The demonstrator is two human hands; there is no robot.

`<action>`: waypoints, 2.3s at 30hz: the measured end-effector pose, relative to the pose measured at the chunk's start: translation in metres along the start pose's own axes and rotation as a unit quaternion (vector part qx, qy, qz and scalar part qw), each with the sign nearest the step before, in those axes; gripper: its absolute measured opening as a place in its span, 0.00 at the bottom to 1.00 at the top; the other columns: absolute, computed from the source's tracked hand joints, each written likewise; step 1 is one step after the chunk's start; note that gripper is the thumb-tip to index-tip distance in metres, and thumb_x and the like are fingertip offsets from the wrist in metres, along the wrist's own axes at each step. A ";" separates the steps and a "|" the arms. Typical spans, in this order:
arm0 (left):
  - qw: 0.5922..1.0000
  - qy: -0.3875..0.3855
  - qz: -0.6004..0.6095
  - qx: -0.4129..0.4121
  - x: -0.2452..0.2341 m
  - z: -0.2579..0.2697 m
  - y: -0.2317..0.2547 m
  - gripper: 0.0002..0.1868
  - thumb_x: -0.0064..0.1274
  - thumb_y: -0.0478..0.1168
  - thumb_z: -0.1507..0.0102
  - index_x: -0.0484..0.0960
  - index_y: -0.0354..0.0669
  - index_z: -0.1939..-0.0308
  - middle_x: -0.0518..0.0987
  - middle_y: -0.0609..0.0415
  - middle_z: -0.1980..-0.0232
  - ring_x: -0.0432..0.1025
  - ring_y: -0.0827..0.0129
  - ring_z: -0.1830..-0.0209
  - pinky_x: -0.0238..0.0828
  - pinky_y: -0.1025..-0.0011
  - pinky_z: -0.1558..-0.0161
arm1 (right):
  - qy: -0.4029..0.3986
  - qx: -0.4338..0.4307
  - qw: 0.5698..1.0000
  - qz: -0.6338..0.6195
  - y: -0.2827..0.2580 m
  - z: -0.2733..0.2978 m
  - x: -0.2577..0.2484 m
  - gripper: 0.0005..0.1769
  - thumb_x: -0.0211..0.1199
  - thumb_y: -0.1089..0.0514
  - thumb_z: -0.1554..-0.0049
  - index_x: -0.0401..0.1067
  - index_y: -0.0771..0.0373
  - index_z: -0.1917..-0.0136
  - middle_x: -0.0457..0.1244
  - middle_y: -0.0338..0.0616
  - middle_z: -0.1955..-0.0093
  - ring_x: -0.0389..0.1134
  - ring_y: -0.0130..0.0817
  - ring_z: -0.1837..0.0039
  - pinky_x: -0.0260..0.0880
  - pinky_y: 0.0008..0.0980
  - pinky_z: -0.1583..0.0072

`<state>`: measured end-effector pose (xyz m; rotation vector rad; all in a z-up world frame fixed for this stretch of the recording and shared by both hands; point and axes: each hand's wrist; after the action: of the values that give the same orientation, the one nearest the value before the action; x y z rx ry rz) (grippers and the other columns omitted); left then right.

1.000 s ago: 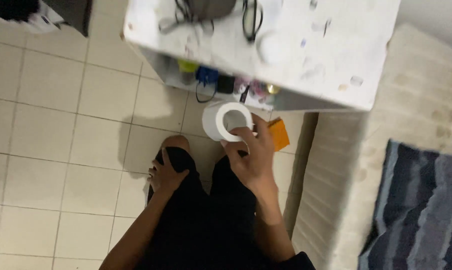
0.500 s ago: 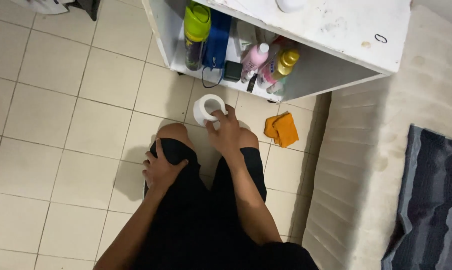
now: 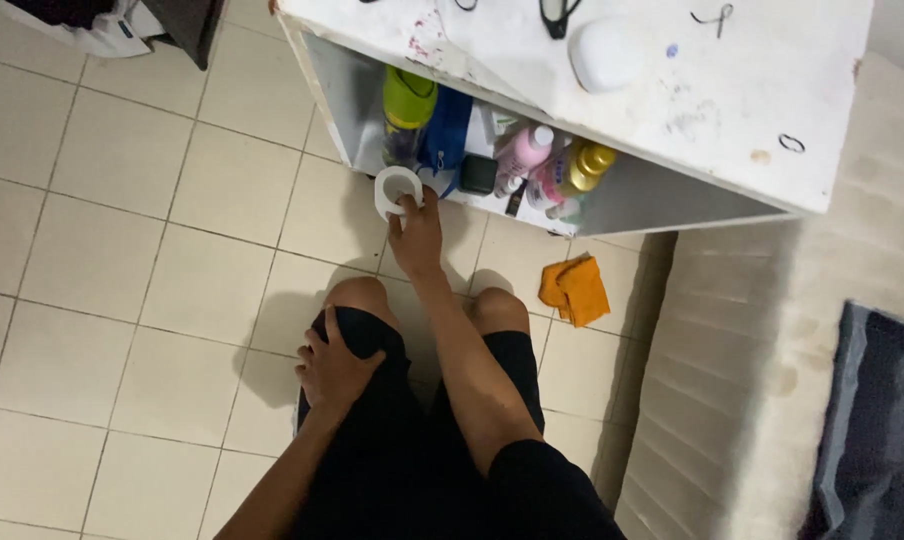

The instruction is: The person wipes the side and lower shelf of a white bedside cabinet with an orange cloth, then organizes items by moving a blue pouch, a black power bank, a small bottle, a wallet, a lighter, toilet paper rolls, a jar, a face mask, and a pair of glasses into the cabinet or a nearby rack.

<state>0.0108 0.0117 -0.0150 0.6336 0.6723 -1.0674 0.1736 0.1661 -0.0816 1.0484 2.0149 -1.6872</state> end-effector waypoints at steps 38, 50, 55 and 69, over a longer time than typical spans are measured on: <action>1.000 -0.013 -0.007 0.001 0.009 -0.018 -0.002 0.67 0.60 0.73 0.49 0.40 0.59 0.17 0.57 0.36 0.24 0.60 0.36 0.31 0.62 0.42 0.37 | -0.014 0.028 0.999 0.041 0.027 -0.054 0.057 0.38 0.66 0.64 0.41 0.56 0.56 0.21 0.47 0.63 0.20 0.65 0.59 0.32 0.71 0.49 0.31; 1.000 -0.023 0.010 0.006 0.005 -0.006 -0.002 0.68 0.59 0.73 0.47 0.34 0.60 0.16 0.54 0.36 0.22 0.59 0.35 0.30 0.58 0.42 0.34 | 0.058 0.017 0.996 -0.060 -0.023 0.015 -0.048 0.14 0.63 0.64 0.40 0.72 0.63 0.40 0.67 0.48 0.42 0.67 0.40 0.49 0.72 0.36 0.49; 1.000 0.002 0.001 0.011 0.012 -0.009 -0.005 0.68 0.60 0.74 0.49 0.37 0.59 0.16 0.55 0.37 0.22 0.60 0.36 0.30 0.60 0.41 0.35 | 0.066 0.031 0.991 -0.111 -0.078 0.017 -0.109 0.09 0.60 0.62 0.39 0.75 0.59 0.45 0.68 0.39 0.53 0.66 0.31 0.56 0.67 0.32 0.54; 0.991 0.047 -0.123 0.003 0.034 -0.021 0.012 0.71 0.58 0.82 0.52 0.42 0.58 0.16 0.65 0.42 0.29 0.69 0.38 0.38 0.73 0.44 0.45 | 0.128 -0.107 0.976 -0.140 -0.231 -0.110 -0.262 0.03 0.63 0.64 0.37 0.73 0.62 0.48 0.67 0.42 0.56 0.66 0.29 0.56 0.69 0.26 0.52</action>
<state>0.0291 0.0127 -0.0521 0.6188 0.8452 -1.2743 0.2147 0.1744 0.2825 0.9862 2.5470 -1.4749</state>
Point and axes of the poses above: each hand's wrist, its own z-axis away from the middle knuckle, its own x-axis out of the palm, y = z × x
